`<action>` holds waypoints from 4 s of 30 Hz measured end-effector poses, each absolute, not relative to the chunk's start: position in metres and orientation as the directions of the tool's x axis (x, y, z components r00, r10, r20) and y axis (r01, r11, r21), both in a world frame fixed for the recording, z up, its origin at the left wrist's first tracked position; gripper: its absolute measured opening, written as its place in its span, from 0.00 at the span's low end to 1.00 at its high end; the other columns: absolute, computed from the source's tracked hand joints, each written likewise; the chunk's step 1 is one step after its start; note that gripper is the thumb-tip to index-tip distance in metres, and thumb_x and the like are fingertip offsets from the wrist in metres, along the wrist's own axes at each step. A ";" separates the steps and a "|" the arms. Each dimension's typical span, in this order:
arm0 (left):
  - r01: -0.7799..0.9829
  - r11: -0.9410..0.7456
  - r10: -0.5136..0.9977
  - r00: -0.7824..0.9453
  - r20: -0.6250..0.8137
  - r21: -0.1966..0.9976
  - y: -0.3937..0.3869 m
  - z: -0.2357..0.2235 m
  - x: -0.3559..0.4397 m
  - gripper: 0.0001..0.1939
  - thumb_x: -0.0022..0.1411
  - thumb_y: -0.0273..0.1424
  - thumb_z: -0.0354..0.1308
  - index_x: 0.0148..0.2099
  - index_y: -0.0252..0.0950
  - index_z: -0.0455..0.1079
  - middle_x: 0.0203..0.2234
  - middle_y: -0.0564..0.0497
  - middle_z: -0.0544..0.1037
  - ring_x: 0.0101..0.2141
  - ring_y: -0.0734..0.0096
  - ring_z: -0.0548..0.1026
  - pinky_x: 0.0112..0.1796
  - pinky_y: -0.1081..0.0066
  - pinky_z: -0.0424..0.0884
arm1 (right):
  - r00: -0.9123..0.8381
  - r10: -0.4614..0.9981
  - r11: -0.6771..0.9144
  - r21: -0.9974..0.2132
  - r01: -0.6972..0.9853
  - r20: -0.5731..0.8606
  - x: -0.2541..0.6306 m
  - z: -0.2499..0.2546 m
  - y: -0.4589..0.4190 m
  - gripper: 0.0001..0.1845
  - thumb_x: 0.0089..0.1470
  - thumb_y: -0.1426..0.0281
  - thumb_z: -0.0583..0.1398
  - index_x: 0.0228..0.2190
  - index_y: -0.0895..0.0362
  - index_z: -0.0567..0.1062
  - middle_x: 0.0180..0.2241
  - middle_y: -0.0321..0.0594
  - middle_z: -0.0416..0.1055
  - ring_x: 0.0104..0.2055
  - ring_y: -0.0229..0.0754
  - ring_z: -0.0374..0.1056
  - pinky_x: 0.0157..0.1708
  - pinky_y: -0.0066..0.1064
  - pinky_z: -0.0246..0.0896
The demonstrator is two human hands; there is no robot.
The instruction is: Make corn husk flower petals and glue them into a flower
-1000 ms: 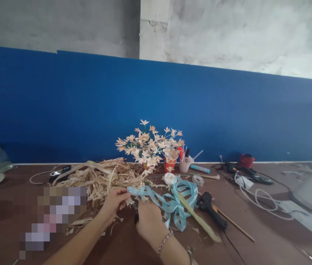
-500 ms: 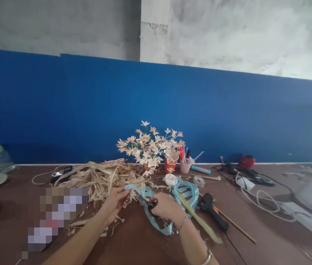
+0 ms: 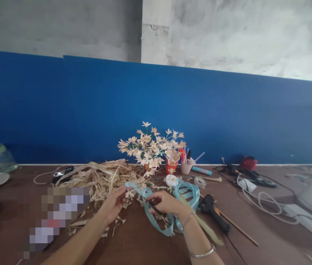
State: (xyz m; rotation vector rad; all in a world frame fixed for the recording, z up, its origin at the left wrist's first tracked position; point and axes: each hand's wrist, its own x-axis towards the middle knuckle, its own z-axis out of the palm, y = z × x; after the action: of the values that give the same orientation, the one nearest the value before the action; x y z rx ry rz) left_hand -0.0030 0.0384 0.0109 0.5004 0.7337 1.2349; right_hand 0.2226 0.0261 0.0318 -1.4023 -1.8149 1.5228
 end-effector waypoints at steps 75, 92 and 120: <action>-0.716 0.317 0.945 0.183 -0.270 0.622 0.036 0.011 0.000 0.05 0.52 0.17 0.59 0.32 0.30 0.71 0.23 0.53 0.76 0.19 0.82 0.72 0.21 0.84 0.71 | -0.399 0.913 0.157 -0.834 0.529 -0.082 0.213 0.035 0.023 0.23 0.37 0.69 0.63 0.40 0.59 0.76 0.31 0.39 0.72 0.31 0.40 0.65 0.29 0.27 0.61; -0.622 0.289 0.955 0.237 -0.177 0.727 0.032 0.009 0.002 0.06 0.45 0.20 0.65 0.26 0.29 0.71 0.21 0.53 0.74 0.21 0.81 0.71 0.25 0.82 0.70 | -0.338 0.938 0.243 -0.840 0.485 0.077 0.182 0.028 0.017 0.17 0.39 0.65 0.64 0.35 0.57 0.77 0.26 0.36 0.71 0.28 0.39 0.63 0.29 0.28 0.60; -0.577 0.352 0.936 0.225 -0.271 0.737 0.031 0.016 -0.001 0.06 0.45 0.18 0.63 0.23 0.29 0.69 0.16 0.56 0.71 0.19 0.83 0.70 0.23 0.84 0.70 | -0.324 0.935 0.277 -0.870 0.407 0.146 0.172 0.025 0.012 0.15 0.39 0.69 0.63 0.34 0.58 0.77 0.26 0.37 0.74 0.27 0.39 0.65 0.29 0.27 0.60</action>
State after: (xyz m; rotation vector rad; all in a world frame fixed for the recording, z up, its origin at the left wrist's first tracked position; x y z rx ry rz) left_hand -0.0009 0.0314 0.0159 0.5515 0.7815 1.1196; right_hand 0.1717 0.0121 0.0249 -1.2086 -1.8665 0.9844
